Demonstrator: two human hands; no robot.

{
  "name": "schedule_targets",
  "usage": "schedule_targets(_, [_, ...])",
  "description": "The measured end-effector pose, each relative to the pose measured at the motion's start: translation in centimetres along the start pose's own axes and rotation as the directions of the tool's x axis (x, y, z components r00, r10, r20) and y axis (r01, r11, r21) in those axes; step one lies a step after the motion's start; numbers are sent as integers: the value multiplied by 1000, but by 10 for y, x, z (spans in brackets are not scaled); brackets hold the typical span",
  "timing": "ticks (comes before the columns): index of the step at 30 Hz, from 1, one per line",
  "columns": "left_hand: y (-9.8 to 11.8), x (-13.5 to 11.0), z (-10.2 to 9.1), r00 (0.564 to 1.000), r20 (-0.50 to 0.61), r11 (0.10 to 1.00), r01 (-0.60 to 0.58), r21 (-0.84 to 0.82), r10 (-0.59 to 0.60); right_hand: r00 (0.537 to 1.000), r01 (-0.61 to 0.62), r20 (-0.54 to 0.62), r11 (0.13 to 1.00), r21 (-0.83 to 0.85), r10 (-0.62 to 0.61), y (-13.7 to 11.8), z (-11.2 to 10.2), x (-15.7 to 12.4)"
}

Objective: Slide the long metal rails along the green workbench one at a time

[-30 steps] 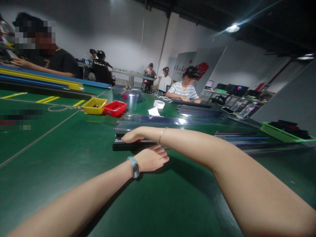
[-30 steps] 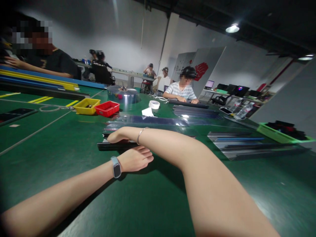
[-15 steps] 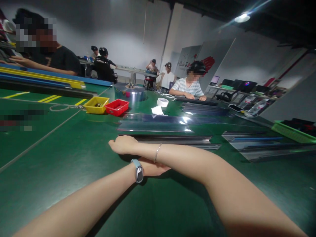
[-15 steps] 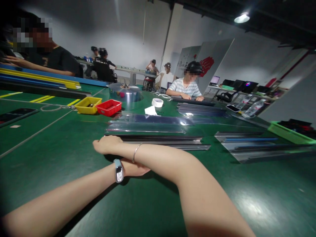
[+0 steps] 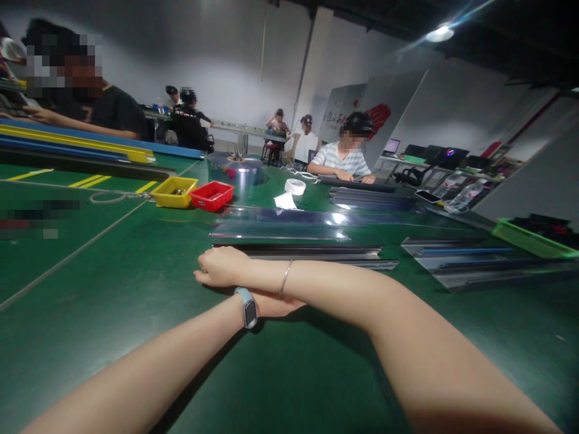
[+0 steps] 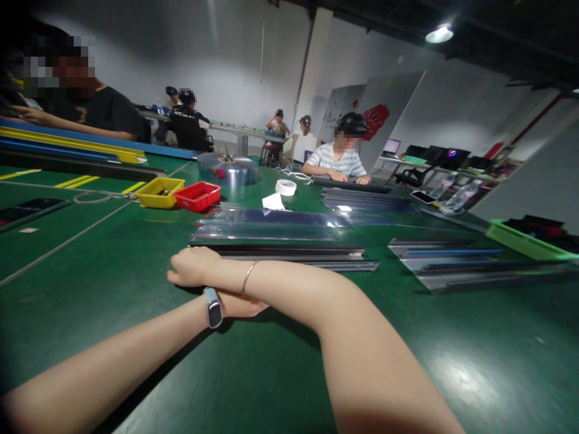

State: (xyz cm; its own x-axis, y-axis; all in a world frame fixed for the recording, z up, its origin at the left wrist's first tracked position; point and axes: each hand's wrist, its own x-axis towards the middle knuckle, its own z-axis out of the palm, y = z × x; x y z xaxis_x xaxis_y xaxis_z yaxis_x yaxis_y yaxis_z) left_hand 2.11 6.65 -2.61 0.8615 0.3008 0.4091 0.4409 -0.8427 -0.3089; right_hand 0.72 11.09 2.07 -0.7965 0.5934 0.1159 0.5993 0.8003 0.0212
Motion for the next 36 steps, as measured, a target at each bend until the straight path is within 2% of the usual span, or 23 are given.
schedule_targets(3, [0,-1,-3,997,-23,997,-72,18,72,1000,6,5,1000,21,-6,2,-2,-1])
schedule_targets(7, [1,-2,-1,989,83,992,-122,39,119,1000,0,-19,998,55,1,5,-4,-4])
schedule_targets(9, [2,-1,0,985,92,987,-153,44,148,1000,2,-24,997,71,-1,8,-5,-7])
schedule_targets(14, [2,7,-8,981,-47,982,-188,-16,187,1000,-29,0,994,108,29,20,-10,-20])
schedule_targets(20, [-2,14,-19,961,-111,957,-265,-117,253,986,-161,53,981,104,157,45,-15,-41])
schedule_targets(24, [-6,16,-23,940,-121,935,-333,-122,319,976,-215,53,975,49,212,67,-13,-60])
schedule_targets(26, [-6,15,-25,939,-134,936,-332,-119,317,968,-246,61,969,22,244,80,-12,-71])
schedule_targets(28, [-7,15,-26,952,-163,952,-280,-124,259,964,-263,44,965,-8,263,92,-11,-83])
schedule_targets(31, [-10,14,-28,977,-212,986,-38,-162,3,956,-286,54,957,-43,288,111,-12,-101])
schedule_targets(33, [-16,14,-28,950,-224,964,172,-204,-217,963,-251,89,966,-62,256,121,-14,-112])
schedule_targets(36, [-33,12,-24,862,-210,880,412,-237,-461,929,-365,16,921,-136,371,132,-15,-130])
